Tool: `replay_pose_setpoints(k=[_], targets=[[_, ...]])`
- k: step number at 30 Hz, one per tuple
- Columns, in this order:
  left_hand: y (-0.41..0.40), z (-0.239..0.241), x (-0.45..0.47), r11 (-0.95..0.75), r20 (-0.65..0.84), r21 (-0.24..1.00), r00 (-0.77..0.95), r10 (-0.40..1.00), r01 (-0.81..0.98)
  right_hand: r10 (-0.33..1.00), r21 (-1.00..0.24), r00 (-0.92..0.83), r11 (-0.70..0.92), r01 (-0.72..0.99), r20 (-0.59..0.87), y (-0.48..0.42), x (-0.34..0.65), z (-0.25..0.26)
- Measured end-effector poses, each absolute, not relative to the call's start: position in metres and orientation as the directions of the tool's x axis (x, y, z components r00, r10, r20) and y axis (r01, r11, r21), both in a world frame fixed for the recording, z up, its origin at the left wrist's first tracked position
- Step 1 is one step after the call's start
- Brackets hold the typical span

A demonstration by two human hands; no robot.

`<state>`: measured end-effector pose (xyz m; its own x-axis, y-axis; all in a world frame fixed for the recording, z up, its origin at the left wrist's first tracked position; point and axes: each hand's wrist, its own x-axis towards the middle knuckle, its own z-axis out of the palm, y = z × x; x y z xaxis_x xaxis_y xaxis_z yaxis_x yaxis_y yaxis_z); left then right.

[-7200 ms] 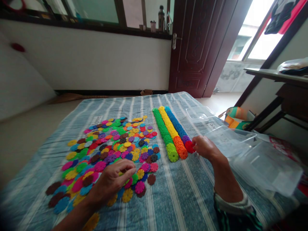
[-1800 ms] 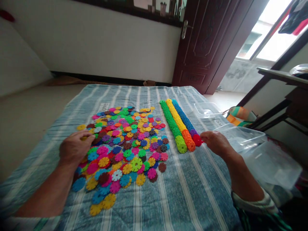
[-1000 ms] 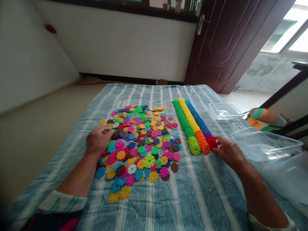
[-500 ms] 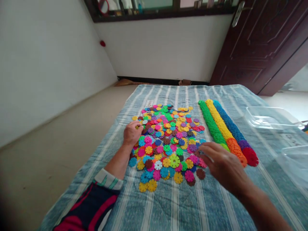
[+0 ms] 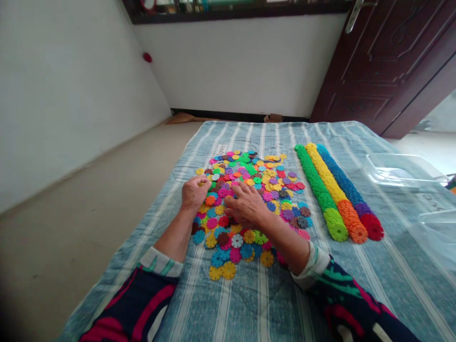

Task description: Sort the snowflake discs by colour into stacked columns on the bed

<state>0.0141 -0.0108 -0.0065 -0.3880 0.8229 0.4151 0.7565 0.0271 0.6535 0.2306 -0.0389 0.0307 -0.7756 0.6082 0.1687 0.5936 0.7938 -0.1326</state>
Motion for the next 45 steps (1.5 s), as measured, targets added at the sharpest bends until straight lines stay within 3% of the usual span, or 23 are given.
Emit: replay_pose_setpoints(k=[3, 9, 18, 24, 28, 39, 45], targets=[[-0.008, -0.009, 0.014, 0.018, 0.426, 0.642, -0.376, 0.823, 0.766, 0.66, -0.171, -0.72, 0.751, 0.638, 0.214, -0.035, 0.248, 0.035], [-0.007, -0.01, 0.014, -0.006, 0.448, 0.614, -0.343, 0.826, 0.789, 0.52, -0.277, -0.839, 0.84, 0.467, 0.163, -0.071, 0.281, 0.033], [-0.006, -0.009, 0.014, 0.002, 0.452, 0.59, -0.332, 0.828, 0.807, 0.685, -0.194, -0.692, 0.729, 0.657, 0.227, -0.066, 0.31, 0.034], [-0.008, -0.007, 0.015, -0.009, 0.458, 0.586, -0.322, 0.829, 0.81, 0.521, -0.253, -0.824, 0.847, 0.468, 0.222, -0.111, 0.275, 0.037], [-0.008, -0.007, 0.015, 0.003, 0.451, 0.589, -0.331, 0.829, 0.808, 0.471, -0.22, -0.862, 0.875, 0.431, 0.186, -0.127, 0.26, 0.033], [-0.006, -0.009, 0.013, 0.018, 0.441, 0.584, -0.335, 0.833, 0.812, 0.729, -0.126, -0.65, 0.681, 0.721, 0.216, -0.091, 0.298, 0.03], [-0.006, -0.007, 0.014, 0.008, 0.447, 0.577, -0.324, 0.834, 0.817, 0.588, -0.204, -0.773, 0.808, 0.552, 0.239, -0.109, 0.282, 0.033]])
